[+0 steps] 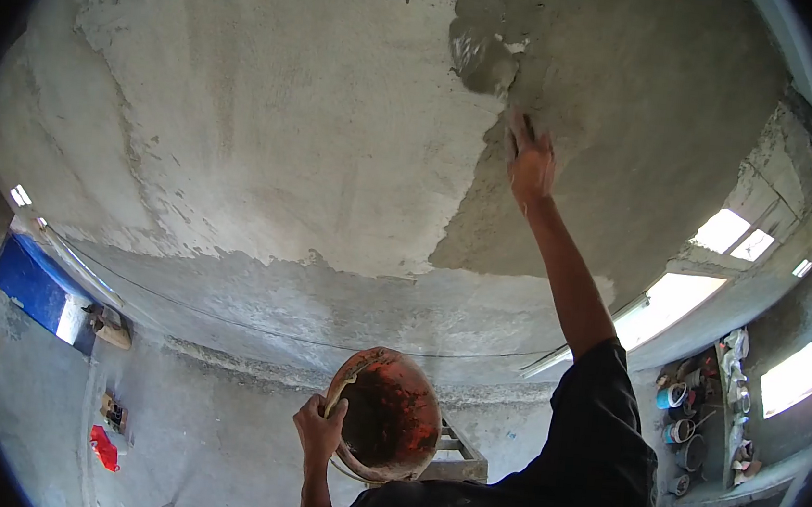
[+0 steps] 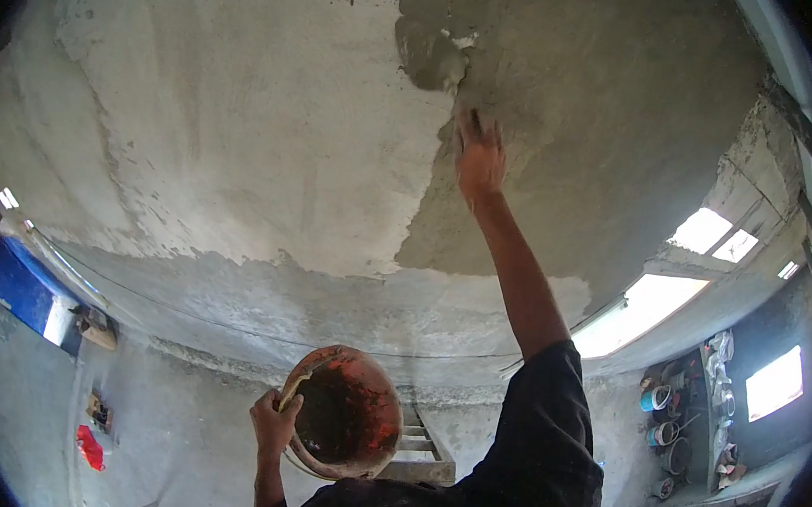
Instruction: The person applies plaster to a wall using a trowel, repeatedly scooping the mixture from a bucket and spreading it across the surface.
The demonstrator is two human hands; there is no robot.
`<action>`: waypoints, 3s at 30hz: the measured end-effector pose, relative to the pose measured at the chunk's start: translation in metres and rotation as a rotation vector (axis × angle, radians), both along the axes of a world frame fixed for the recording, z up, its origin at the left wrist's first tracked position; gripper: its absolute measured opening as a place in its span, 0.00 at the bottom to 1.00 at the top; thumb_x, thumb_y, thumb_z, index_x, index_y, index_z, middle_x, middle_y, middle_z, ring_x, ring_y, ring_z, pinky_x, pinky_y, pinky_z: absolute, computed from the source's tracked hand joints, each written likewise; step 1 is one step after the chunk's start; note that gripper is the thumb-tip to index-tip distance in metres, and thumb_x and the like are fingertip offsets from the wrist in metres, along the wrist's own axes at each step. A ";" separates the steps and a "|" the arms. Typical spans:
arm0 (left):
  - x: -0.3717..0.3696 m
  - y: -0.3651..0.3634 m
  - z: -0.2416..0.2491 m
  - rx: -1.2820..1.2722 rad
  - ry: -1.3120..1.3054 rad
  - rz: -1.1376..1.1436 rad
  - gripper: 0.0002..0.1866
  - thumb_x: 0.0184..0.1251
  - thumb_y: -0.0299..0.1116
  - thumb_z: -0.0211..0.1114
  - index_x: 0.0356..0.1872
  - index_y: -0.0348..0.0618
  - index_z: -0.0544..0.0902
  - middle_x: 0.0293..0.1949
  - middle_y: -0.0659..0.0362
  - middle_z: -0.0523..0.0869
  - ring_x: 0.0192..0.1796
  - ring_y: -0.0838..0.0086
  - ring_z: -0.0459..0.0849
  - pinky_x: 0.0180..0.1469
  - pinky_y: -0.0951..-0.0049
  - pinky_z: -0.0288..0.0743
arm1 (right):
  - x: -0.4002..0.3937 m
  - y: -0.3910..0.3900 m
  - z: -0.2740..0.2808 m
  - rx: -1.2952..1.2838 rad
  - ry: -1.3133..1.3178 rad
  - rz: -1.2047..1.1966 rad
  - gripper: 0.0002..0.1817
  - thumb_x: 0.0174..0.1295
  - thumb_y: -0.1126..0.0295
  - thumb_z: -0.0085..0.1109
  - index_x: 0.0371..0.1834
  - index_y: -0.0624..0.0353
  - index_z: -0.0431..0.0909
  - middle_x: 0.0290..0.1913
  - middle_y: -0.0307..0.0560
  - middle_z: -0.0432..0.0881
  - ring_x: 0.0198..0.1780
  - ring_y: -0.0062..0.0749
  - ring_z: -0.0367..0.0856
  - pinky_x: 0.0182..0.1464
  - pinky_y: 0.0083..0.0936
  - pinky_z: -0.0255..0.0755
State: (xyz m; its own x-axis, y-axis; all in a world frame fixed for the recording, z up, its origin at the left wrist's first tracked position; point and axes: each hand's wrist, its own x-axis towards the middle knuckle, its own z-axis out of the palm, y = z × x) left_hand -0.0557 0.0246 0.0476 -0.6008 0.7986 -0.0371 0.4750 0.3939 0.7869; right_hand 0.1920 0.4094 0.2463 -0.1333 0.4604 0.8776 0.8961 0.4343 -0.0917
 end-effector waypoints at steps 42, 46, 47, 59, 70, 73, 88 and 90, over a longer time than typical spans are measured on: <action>0.011 -0.011 -0.002 0.023 -0.024 -0.055 0.17 0.50 0.35 0.72 0.18 0.34 0.73 0.15 0.51 0.75 0.19 0.64 0.73 0.27 0.62 0.69 | 0.061 -0.009 0.052 -0.634 1.065 0.938 0.23 0.60 0.69 0.59 0.61 0.43 0.73 0.54 0.52 0.78 0.47 0.46 0.80 0.48 0.34 0.77; 0.010 -0.011 -0.009 0.027 -0.008 -0.074 0.17 0.49 0.37 0.73 0.20 0.36 0.75 0.16 0.53 0.77 0.19 0.62 0.75 0.28 0.61 0.69 | 0.079 0.019 0.073 0.077 0.134 0.371 0.24 0.59 0.68 0.59 0.61 0.45 0.72 0.53 0.50 0.79 0.48 0.47 0.79 0.48 0.35 0.77; 0.009 -0.012 -0.010 0.028 0.002 -0.071 0.17 0.50 0.37 0.73 0.20 0.36 0.76 0.16 0.52 0.77 0.20 0.62 0.75 0.29 0.61 0.69 | 0.075 0.006 0.088 0.091 0.048 0.216 0.24 0.59 0.67 0.59 0.61 0.45 0.72 0.53 0.50 0.78 0.48 0.49 0.79 0.48 0.36 0.77; 0.011 -0.008 -0.011 0.041 -0.015 -0.058 0.18 0.49 0.35 0.73 0.18 0.35 0.73 0.15 0.52 0.74 0.18 0.63 0.71 0.27 0.63 0.68 | 0.075 0.010 0.064 -0.115 0.294 0.463 0.20 0.62 0.68 0.58 0.58 0.55 0.74 0.52 0.50 0.80 0.50 0.40 0.79 0.49 0.32 0.76; 0.011 -0.014 -0.014 0.033 0.022 -0.071 0.17 0.50 0.38 0.73 0.20 0.36 0.75 0.17 0.53 0.78 0.21 0.62 0.77 0.29 0.61 0.70 | 0.033 0.003 0.059 -0.013 -0.201 0.060 0.23 0.62 0.65 0.57 0.62 0.45 0.71 0.52 0.50 0.80 0.44 0.48 0.80 0.47 0.36 0.77; 0.012 -0.014 -0.011 0.058 0.044 -0.055 0.18 0.49 0.36 0.73 0.19 0.35 0.73 0.16 0.52 0.75 0.19 0.62 0.73 0.27 0.62 0.69 | 0.034 0.015 0.038 -0.026 -0.222 0.170 0.23 0.62 0.65 0.56 0.62 0.42 0.70 0.51 0.49 0.80 0.44 0.48 0.80 0.46 0.36 0.77; 0.010 -0.015 -0.005 -0.005 -0.026 -0.046 0.17 0.50 0.37 0.73 0.21 0.35 0.76 0.18 0.52 0.79 0.21 0.62 0.77 0.29 0.61 0.69 | 0.111 0.053 -0.017 -0.077 0.074 0.306 0.25 0.59 0.69 0.59 0.61 0.35 0.72 0.52 0.49 0.78 0.47 0.47 0.80 0.48 0.38 0.77; 0.012 -0.012 -0.001 0.020 -0.023 -0.043 0.16 0.50 0.35 0.72 0.20 0.34 0.74 0.16 0.53 0.75 0.20 0.65 0.74 0.28 0.63 0.69 | 0.106 0.037 -0.008 -0.042 0.018 0.227 0.25 0.59 0.69 0.60 0.61 0.35 0.73 0.52 0.49 0.78 0.46 0.47 0.80 0.47 0.37 0.77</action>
